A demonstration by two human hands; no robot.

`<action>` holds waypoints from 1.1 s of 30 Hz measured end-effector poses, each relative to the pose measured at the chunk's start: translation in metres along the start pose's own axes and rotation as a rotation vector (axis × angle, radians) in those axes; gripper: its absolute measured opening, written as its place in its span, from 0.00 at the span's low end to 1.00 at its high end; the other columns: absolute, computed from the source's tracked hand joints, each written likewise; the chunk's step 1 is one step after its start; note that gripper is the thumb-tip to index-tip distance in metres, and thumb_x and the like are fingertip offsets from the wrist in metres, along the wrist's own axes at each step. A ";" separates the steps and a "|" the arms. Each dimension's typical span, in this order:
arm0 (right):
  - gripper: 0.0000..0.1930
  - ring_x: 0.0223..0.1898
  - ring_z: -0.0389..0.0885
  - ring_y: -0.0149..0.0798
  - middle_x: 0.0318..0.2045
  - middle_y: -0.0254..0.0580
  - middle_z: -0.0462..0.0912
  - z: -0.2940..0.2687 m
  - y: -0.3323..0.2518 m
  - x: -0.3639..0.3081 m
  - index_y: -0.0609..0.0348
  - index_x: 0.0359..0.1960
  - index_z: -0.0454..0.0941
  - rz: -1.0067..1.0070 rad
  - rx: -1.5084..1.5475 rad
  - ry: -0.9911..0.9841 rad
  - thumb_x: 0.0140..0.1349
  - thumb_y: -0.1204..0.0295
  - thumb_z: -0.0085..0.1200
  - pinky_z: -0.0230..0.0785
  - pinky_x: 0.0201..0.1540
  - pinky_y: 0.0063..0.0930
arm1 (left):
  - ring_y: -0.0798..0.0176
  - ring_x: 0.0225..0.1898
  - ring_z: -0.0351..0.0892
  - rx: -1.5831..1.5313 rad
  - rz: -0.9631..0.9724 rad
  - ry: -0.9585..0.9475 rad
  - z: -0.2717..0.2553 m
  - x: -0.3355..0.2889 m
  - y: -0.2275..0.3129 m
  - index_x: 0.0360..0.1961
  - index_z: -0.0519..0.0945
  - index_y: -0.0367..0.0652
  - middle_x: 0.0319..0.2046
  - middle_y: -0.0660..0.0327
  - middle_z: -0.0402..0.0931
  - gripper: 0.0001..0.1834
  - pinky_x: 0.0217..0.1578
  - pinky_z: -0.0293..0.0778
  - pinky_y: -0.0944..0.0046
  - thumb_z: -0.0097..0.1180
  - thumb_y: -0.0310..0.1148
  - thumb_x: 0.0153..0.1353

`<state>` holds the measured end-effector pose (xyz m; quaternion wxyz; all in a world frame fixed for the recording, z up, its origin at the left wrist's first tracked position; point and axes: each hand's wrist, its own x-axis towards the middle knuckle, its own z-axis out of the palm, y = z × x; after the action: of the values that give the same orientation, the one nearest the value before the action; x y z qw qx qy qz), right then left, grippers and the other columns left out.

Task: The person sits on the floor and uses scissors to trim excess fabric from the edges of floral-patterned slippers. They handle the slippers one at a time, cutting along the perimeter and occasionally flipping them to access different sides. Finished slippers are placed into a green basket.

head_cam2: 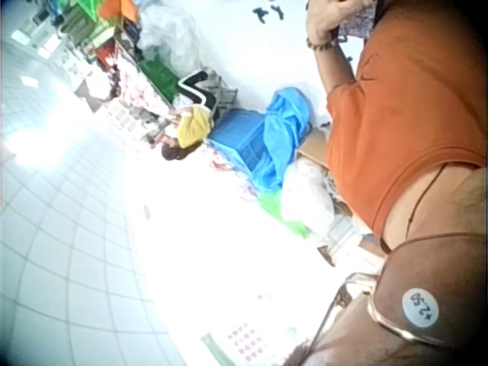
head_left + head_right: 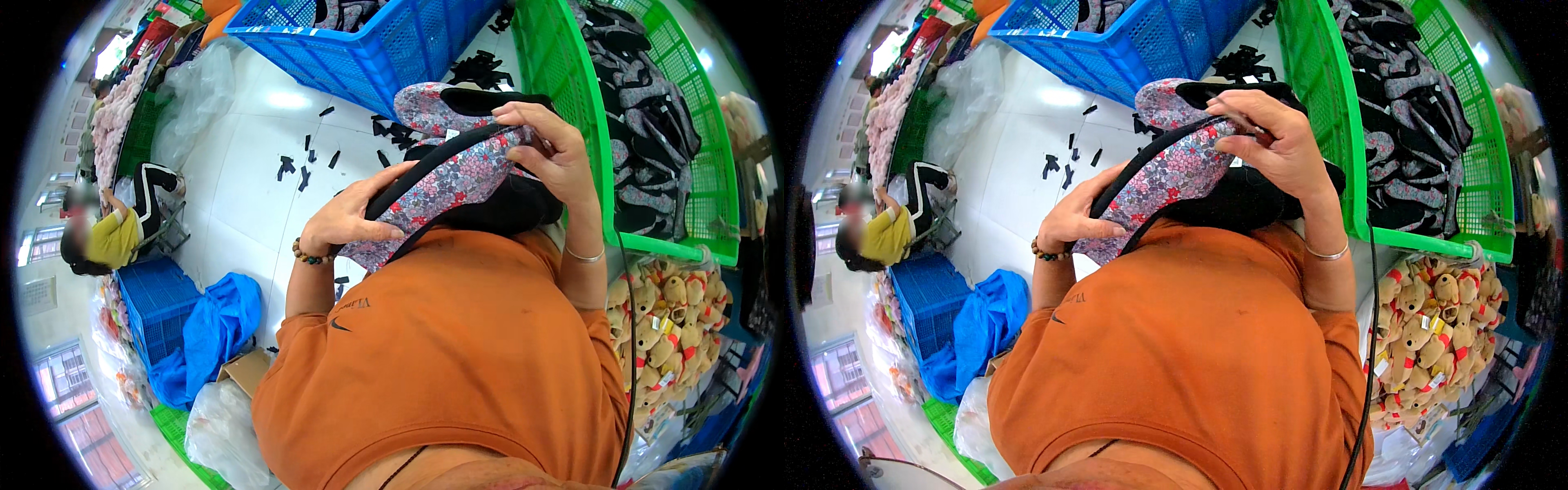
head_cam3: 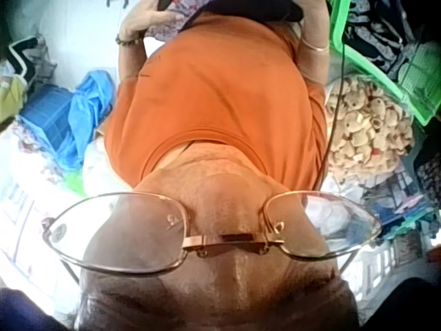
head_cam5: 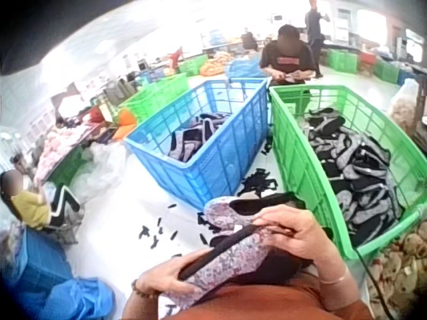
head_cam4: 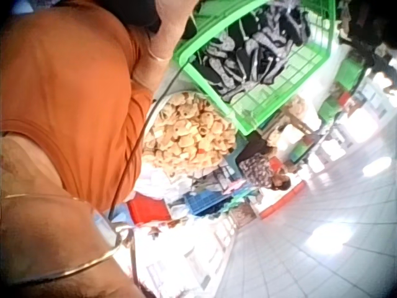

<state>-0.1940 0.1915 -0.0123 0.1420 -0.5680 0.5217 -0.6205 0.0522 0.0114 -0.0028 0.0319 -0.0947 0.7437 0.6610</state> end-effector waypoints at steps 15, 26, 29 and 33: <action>0.05 0.29 0.71 0.20 0.27 0.30 0.77 -0.018 -0.001 -0.017 0.64 0.34 0.76 0.232 0.189 0.494 0.61 0.74 0.54 0.63 0.31 0.13 | 0.57 0.50 0.73 0.196 -0.002 0.054 0.016 0.006 0.024 0.62 0.62 0.36 0.50 0.48 0.71 0.46 0.52 0.64 0.66 0.64 0.34 0.37; 0.05 0.25 0.69 0.24 0.25 0.33 0.74 -0.014 -0.018 -0.025 0.65 0.29 0.72 0.067 0.322 -0.095 0.60 0.77 0.52 0.61 0.27 0.18 | 0.54 0.52 0.74 0.465 0.138 0.433 0.018 0.008 0.023 0.61 0.63 0.36 0.52 0.44 0.71 0.43 0.53 0.68 0.62 0.63 0.24 0.38; 0.06 0.24 0.71 0.28 0.25 0.38 0.76 -0.018 -0.013 -0.021 0.67 0.28 0.73 -0.035 0.488 -0.233 0.56 0.76 0.54 0.64 0.28 0.20 | 0.54 0.52 0.74 0.446 0.156 0.414 0.017 0.008 0.022 0.61 0.63 0.36 0.52 0.44 0.71 0.43 0.53 0.68 0.62 0.63 0.23 0.38; 0.09 0.24 0.74 0.34 0.24 0.42 0.76 -0.018 -0.015 -0.020 0.67 0.31 0.75 0.148 0.114 0.054 0.56 0.71 0.55 0.66 0.27 0.22 | 0.56 0.52 0.73 0.342 0.144 0.398 0.013 0.006 0.019 0.61 0.63 0.35 0.51 0.46 0.72 0.44 0.54 0.66 0.63 0.63 0.27 0.37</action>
<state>-0.1967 0.2217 -0.0082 0.2053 -0.5020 0.5297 -0.6522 0.0419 0.0261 0.0131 -0.1462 -0.1629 0.8409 0.4950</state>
